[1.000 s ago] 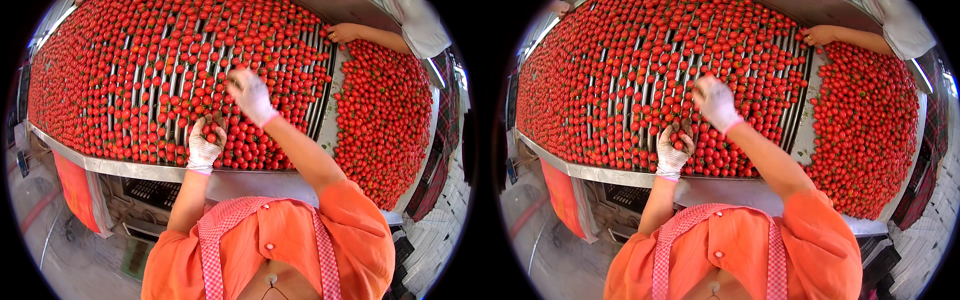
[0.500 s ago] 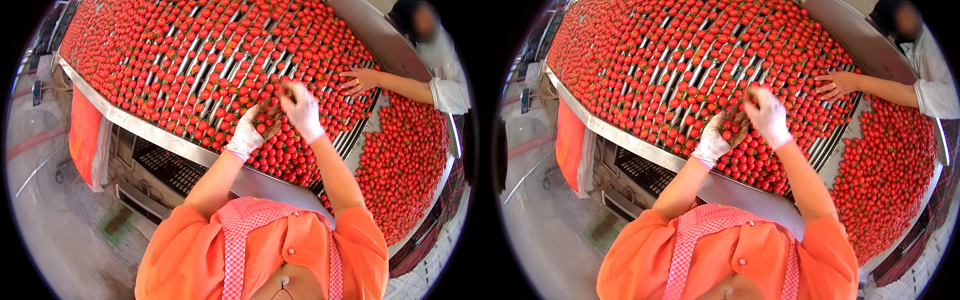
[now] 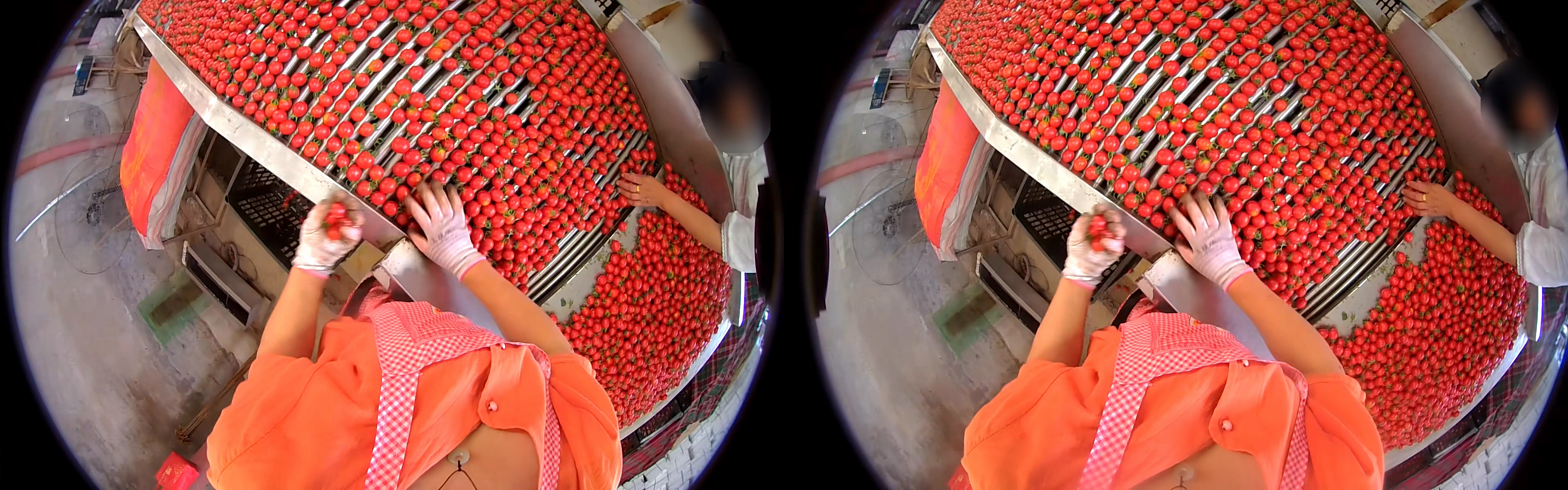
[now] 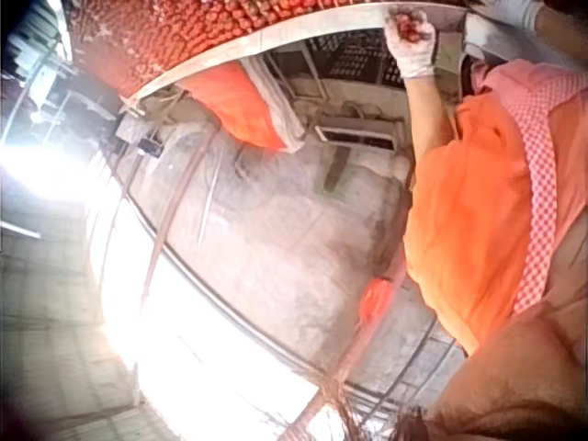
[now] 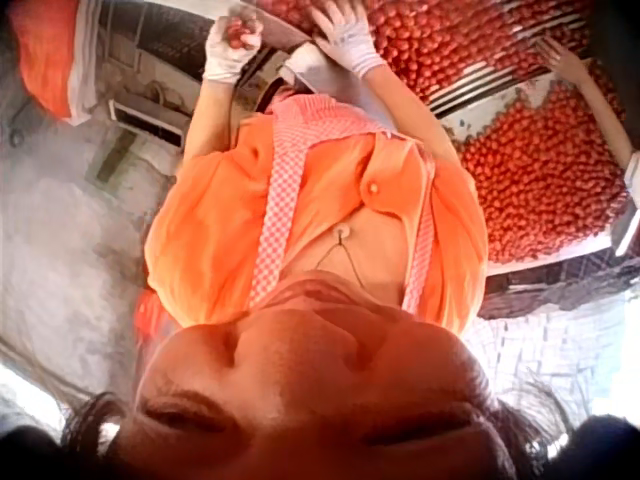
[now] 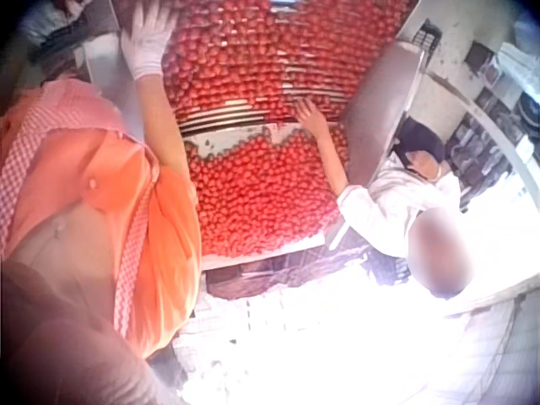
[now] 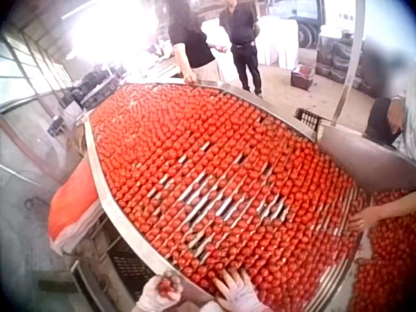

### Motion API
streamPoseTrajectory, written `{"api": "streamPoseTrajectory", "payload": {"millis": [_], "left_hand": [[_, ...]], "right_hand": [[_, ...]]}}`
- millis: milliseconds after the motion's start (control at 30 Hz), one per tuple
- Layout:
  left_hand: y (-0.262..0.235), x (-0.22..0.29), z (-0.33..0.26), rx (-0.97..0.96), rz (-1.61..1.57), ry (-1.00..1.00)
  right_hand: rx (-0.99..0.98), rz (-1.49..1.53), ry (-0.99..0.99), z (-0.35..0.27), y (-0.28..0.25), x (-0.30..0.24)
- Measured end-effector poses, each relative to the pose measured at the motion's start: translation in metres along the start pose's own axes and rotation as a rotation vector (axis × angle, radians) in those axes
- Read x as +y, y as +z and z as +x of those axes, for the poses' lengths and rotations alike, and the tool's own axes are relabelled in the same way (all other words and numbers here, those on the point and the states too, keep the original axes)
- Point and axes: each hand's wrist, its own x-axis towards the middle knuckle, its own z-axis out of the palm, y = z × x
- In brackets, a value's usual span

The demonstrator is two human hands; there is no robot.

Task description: The person sorts fruit on a moving roller conveyor belt by hand, picking through the fruit and placing selected items into a crate located underneath the belt.

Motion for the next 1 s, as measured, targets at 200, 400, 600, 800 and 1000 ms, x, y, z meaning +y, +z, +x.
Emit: {"api": "streamPoseTrajectory", "payload": {"millis": [200, 400, 600, 800, 1000], "left_hand": [[-0.097, 0.061, -0.030, 0.470, -0.097, 0.274], [-0.195, 0.089, -0.050, 1.160, 0.126, 0.516], [-0.071, 0.132, 0.012, 1.241, 1.566, 1.307], [0.092, 0.209, 0.082, 0.835, 2.549, 1.122], [0.105, 0.230, 0.110, 0.882, 2.862, 0.670]], "right_hand": [[-0.036, -0.085, 0.153, -0.102, -0.002, 0.049], [-0.122, -0.291, 0.344, -0.197, -0.025, 0.085], [-0.064, -0.412, 0.765, -0.298, -0.043, 0.125], [0.188, -0.308, 0.775, -0.275, -0.032, 0.126], [0.219, -0.183, 0.813, -0.255, -0.025, 0.119]]}}
